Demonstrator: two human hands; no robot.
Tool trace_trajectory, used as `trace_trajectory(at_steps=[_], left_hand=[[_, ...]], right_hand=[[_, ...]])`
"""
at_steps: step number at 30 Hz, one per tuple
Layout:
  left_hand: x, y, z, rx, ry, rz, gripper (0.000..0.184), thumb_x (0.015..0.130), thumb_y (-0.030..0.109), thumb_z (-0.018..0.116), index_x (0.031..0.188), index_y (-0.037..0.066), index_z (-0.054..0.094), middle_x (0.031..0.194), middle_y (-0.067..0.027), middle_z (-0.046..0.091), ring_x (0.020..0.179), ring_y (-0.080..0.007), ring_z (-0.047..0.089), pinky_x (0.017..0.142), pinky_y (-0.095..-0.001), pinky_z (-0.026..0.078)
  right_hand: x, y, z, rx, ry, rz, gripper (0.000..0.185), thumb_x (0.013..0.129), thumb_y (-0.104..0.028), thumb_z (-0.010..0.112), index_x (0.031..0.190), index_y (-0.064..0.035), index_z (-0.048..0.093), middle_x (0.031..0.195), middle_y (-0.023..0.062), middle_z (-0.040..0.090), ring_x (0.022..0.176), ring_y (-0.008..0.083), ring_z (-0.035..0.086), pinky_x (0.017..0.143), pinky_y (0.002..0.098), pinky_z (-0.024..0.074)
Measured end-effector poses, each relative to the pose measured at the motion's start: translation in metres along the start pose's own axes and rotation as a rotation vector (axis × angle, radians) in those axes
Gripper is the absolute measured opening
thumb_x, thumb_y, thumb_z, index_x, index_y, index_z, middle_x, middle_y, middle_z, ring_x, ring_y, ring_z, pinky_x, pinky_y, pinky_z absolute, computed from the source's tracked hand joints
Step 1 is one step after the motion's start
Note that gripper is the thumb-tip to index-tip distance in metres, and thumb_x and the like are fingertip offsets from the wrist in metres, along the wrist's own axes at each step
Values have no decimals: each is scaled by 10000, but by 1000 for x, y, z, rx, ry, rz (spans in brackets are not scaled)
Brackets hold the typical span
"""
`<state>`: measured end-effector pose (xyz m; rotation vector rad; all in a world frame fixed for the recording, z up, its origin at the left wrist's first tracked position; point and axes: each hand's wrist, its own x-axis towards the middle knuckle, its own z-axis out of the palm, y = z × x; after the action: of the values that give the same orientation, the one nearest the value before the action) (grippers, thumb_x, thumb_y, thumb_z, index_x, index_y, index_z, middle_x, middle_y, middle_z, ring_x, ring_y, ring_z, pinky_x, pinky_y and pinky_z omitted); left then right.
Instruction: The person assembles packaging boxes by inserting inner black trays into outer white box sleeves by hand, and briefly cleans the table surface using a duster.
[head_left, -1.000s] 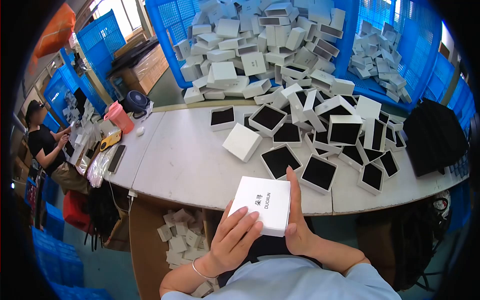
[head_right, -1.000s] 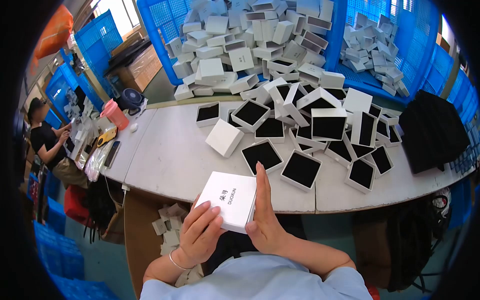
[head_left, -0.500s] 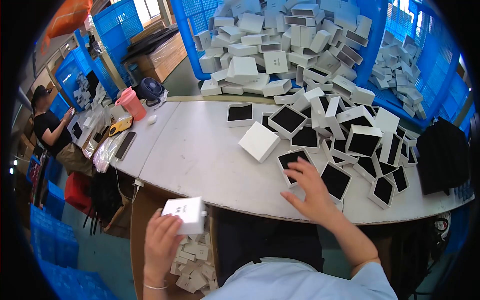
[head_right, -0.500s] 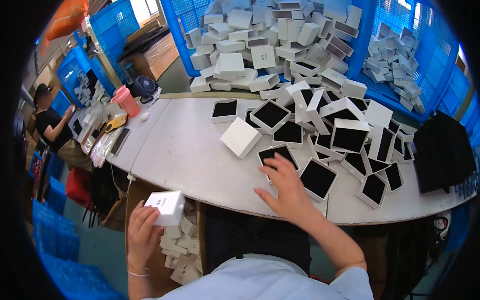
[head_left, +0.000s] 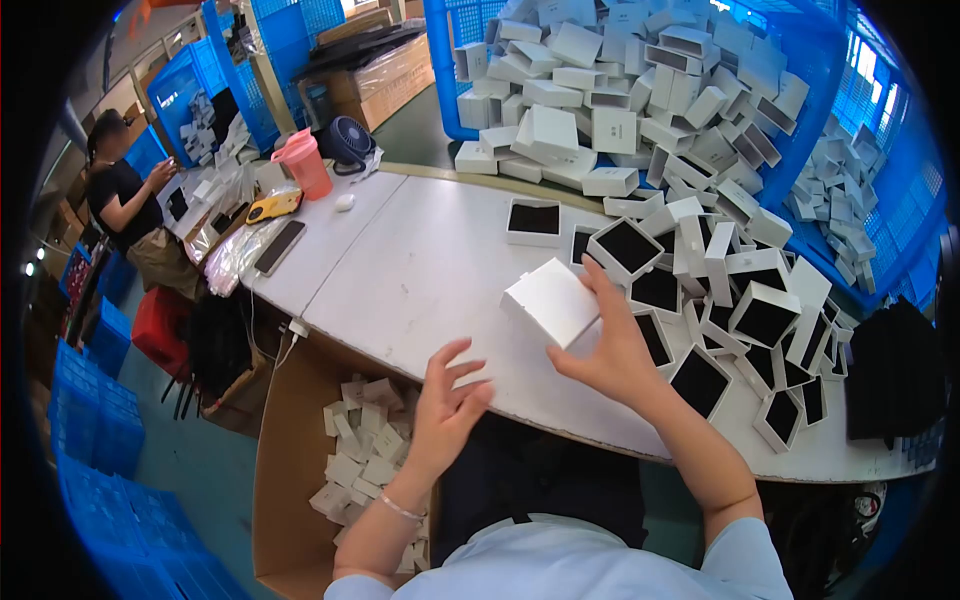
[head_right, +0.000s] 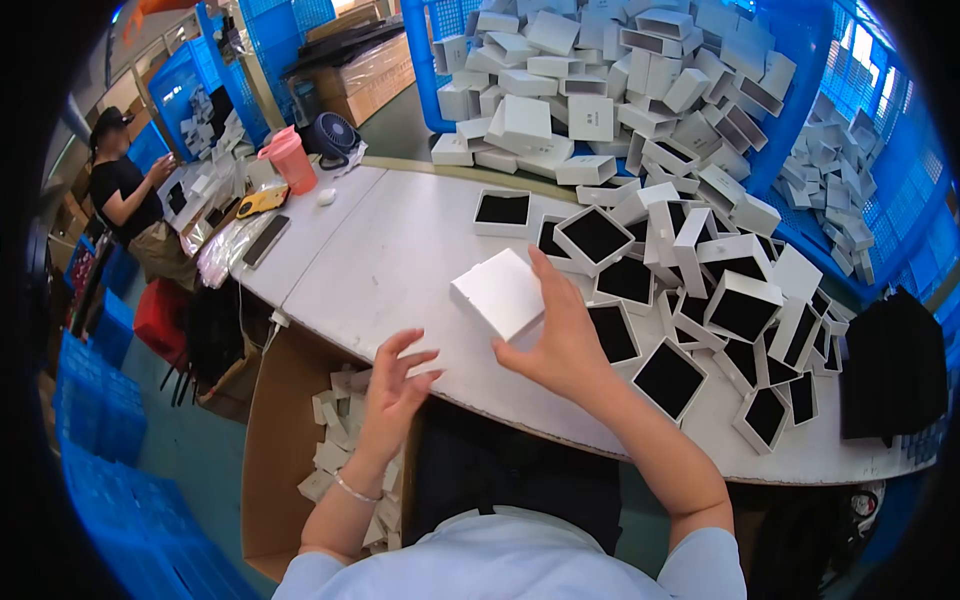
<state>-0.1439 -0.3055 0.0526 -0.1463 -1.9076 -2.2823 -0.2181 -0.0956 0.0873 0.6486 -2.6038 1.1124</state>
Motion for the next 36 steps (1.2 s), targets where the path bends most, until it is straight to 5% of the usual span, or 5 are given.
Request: trace_trajectory(at_steps=[13,22,25,28,36], left_hand=[[18,-5,41,341,226,420,216,946,147,491,830,2,602,600,-40,583,528,-83,529,499,-236,430],[7,0,1,-173,63,-378,317,938,325,530,849,26,584,442,11,420,336,-78,380,344,-204,295],[-14,-14,15,-747,-348,-635,559,935,376,506,1340,15,372,1240,-119,527,1144,-196,517,949,-380,428],[-30,-12,28,-1232,-599,-816,750,881,437,574,1410,12,255,1311,-140,467,1215,-244,461,1012,-397,369],[-33,-4,39,187,-202,-152,892,651,126,815,1363,8,289,1236,-112,431,1178,-217,432,994,-337,369]], right_hand=[[-98,-52,1,237,86,37,1039,593,-134,760,1417,-13,138,1309,192,366,1184,333,398,983,415,348],[-107,-40,1,196,110,-97,1107,585,-98,749,1441,-38,49,1375,180,305,1279,287,323,1058,388,240],[-113,-25,15,228,144,-264,1077,620,-78,737,1445,-57,44,1388,189,277,1320,320,268,1069,421,221],[-124,-7,30,109,226,-530,830,628,-22,735,1326,-92,290,1375,180,332,1336,414,228,1070,531,236],[-133,-14,-3,740,-183,-21,1040,758,-245,752,1464,-130,-2,1480,170,152,1356,327,245,1081,450,243]])
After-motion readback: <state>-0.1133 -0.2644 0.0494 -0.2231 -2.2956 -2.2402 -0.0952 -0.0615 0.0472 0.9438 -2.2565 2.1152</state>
